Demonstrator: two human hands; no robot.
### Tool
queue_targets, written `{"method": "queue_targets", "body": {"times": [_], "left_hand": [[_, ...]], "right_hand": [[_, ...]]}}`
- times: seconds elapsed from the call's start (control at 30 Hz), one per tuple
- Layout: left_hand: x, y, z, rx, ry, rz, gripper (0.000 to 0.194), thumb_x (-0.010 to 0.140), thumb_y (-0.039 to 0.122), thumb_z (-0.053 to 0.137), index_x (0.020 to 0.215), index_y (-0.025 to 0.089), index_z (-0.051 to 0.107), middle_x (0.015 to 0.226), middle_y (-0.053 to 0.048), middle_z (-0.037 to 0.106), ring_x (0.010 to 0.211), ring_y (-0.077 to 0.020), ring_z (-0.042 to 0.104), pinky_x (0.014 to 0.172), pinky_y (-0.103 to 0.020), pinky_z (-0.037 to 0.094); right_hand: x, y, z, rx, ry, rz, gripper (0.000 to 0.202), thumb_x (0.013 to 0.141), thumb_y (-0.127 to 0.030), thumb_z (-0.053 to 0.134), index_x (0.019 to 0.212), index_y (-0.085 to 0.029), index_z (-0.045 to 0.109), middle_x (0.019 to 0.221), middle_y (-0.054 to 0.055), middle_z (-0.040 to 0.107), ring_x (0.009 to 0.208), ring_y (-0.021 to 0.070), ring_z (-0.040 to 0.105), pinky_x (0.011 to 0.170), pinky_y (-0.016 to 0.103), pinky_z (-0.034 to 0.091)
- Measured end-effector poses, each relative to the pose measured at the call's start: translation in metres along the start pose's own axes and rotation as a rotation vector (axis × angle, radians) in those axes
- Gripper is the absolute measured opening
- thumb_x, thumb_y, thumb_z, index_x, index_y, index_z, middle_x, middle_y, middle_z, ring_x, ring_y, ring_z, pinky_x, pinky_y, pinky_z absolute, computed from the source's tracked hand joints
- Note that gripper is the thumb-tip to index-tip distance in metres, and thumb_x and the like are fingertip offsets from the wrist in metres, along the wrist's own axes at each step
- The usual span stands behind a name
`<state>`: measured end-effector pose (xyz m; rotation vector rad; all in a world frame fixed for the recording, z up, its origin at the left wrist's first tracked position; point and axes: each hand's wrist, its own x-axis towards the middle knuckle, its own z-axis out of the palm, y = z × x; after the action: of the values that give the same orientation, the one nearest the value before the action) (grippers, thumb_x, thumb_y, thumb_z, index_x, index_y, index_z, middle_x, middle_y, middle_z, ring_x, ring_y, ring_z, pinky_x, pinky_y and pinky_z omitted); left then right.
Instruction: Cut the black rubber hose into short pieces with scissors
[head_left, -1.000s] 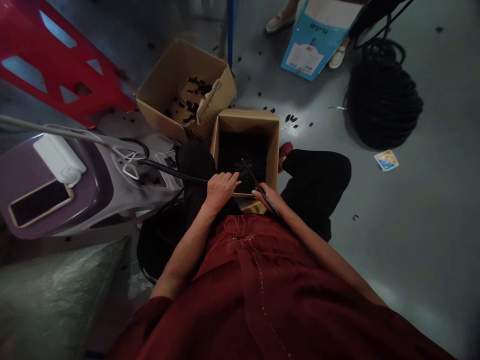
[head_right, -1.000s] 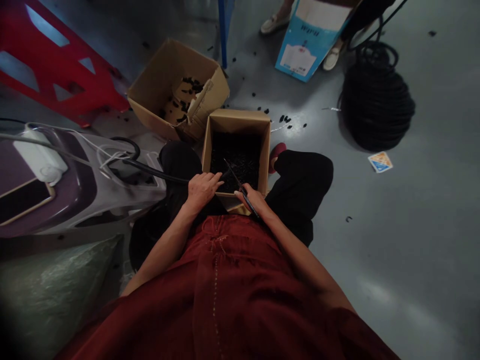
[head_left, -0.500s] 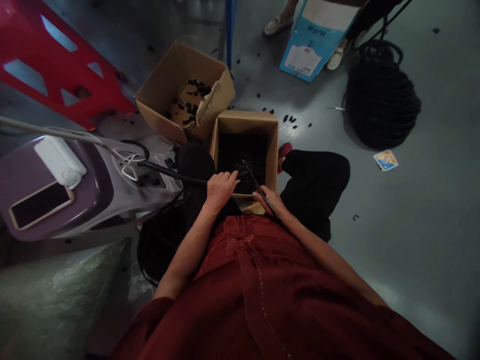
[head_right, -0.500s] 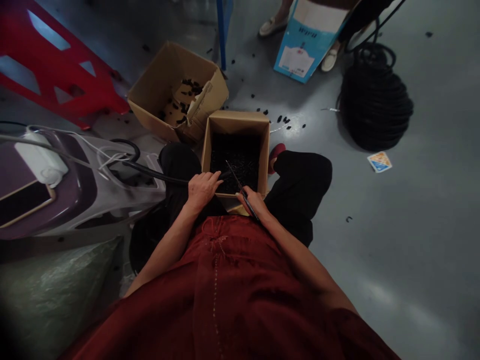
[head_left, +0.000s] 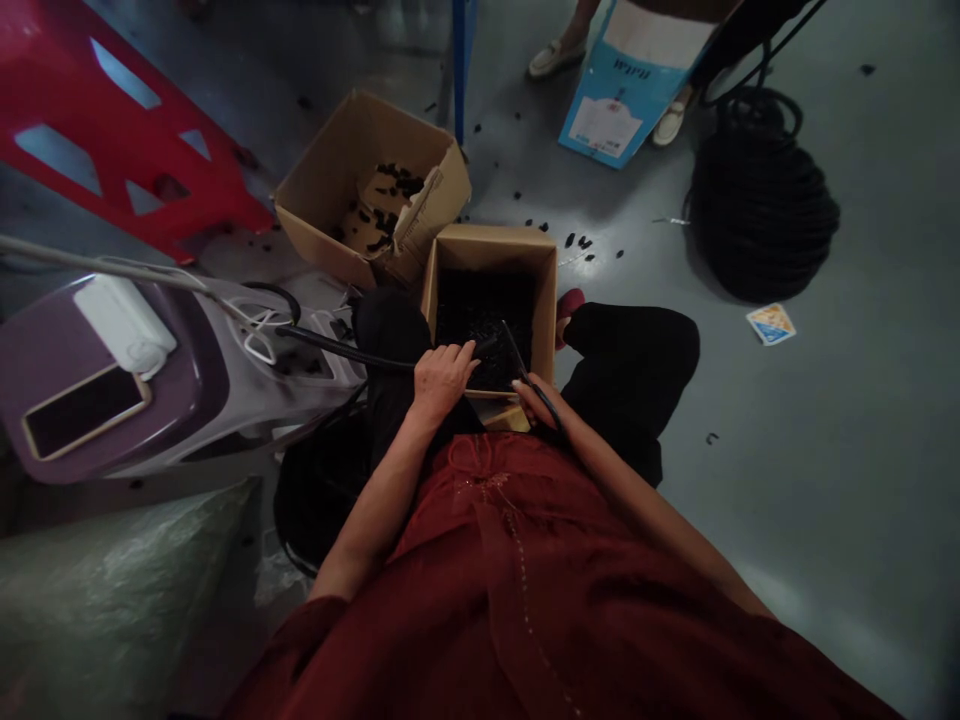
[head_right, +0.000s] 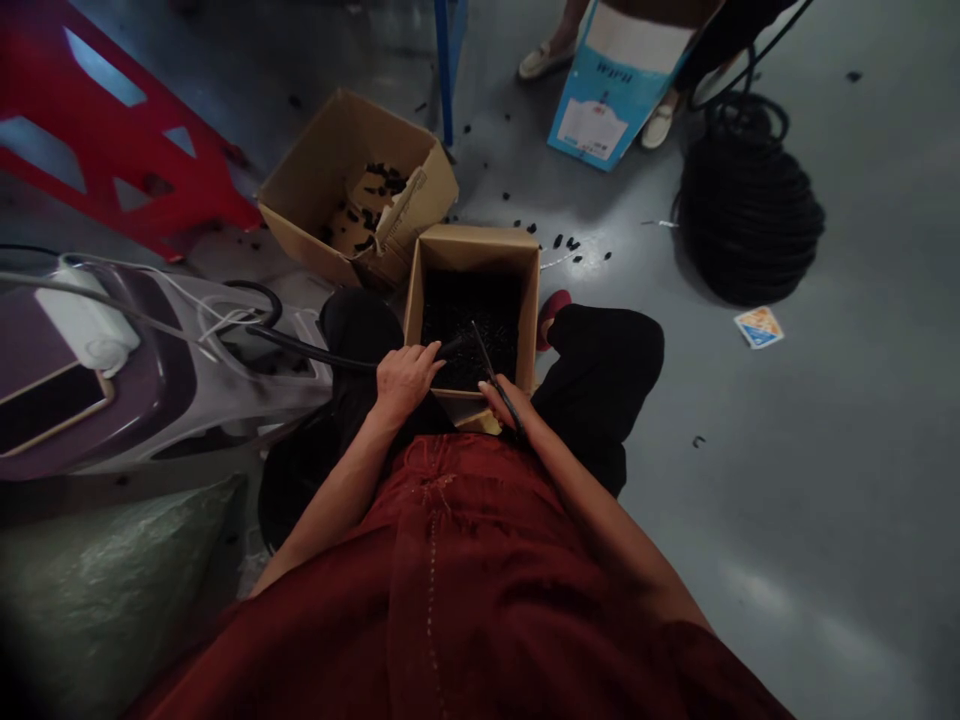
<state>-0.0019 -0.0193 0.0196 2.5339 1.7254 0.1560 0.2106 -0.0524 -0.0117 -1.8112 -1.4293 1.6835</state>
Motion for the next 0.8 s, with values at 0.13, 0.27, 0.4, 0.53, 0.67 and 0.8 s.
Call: {"method": "queue_targets", "body": {"times": [0.13,0.27,0.4,0.53,0.67,0.8], "left_hand": [[0.0,-0.001,0.001,-0.023,0.024,-0.016,0.043,0.096,0.038,0.03,0.13,0.019,0.049,0.095,-0.01,0.063,0.088,-0.0219,0.056,0.072,-0.036,0.033],[0.0,0.0,0.001,-0.034,0.028,-0.014,0.042,0.096,0.037,0.031,0.127,0.019,0.052,0.098,-0.011,0.063,0.09,-0.0223,0.056,0.073,-0.036,0.034],[0.0,0.0,0.002,-0.023,0.036,-0.004,0.041,0.097,0.036,0.03,0.127,0.019,0.052,0.097,-0.01,0.064,0.089,-0.0221,0.056,0.073,-0.036,0.034],[0.001,-0.002,0.004,-0.027,0.043,-0.003,0.042,0.097,0.037,0.029,0.127,0.018,0.052,0.094,-0.01,0.064,0.087,-0.0218,0.056,0.071,-0.035,0.033],[0.002,-0.003,0.007,-0.029,0.046,-0.017,0.043,0.097,0.038,0.028,0.126,0.017,0.052,0.091,-0.01,0.064,0.086,-0.0218,0.056,0.071,-0.035,0.033],[0.002,-0.003,0.007,-0.025,0.038,-0.022,0.044,0.097,0.039,0.027,0.125,0.017,0.053,0.089,-0.01,0.064,0.084,-0.0217,0.057,0.07,-0.035,0.033]], "right_hand": [[-0.003,-0.007,-0.001,0.266,-0.104,0.06,0.043,0.081,-0.066,0.043,0.08,-0.023,0.041,0.052,-0.007,0.045,0.042,0.009,0.044,0.043,0.021,0.04],[-0.005,-0.015,-0.003,0.249,-0.155,0.054,0.044,0.078,-0.065,0.049,0.081,-0.022,0.043,0.057,-0.005,0.052,0.046,0.0089,0.048,0.043,0.02,0.04],[-0.003,-0.01,-0.001,0.194,-0.157,-0.009,0.038,0.08,-0.058,0.05,0.089,-0.021,0.047,0.067,-0.002,0.057,0.052,0.0101,0.052,0.047,0.022,0.043],[0.002,0.004,0.001,0.113,-0.144,-0.064,0.034,0.084,-0.052,0.046,0.099,-0.022,0.046,0.079,0.001,0.059,0.06,0.0112,0.056,0.052,0.023,0.046],[0.005,0.011,0.001,0.004,-0.154,-0.084,0.036,0.085,-0.051,0.045,0.107,-0.022,0.048,0.087,0.003,0.061,0.068,0.0136,0.06,0.058,0.026,0.048],[0.005,0.009,0.001,-0.048,-0.141,-0.088,0.037,0.085,-0.051,0.05,0.109,-0.023,0.049,0.087,0.003,0.063,0.07,0.0153,0.061,0.063,0.028,0.049]]}}
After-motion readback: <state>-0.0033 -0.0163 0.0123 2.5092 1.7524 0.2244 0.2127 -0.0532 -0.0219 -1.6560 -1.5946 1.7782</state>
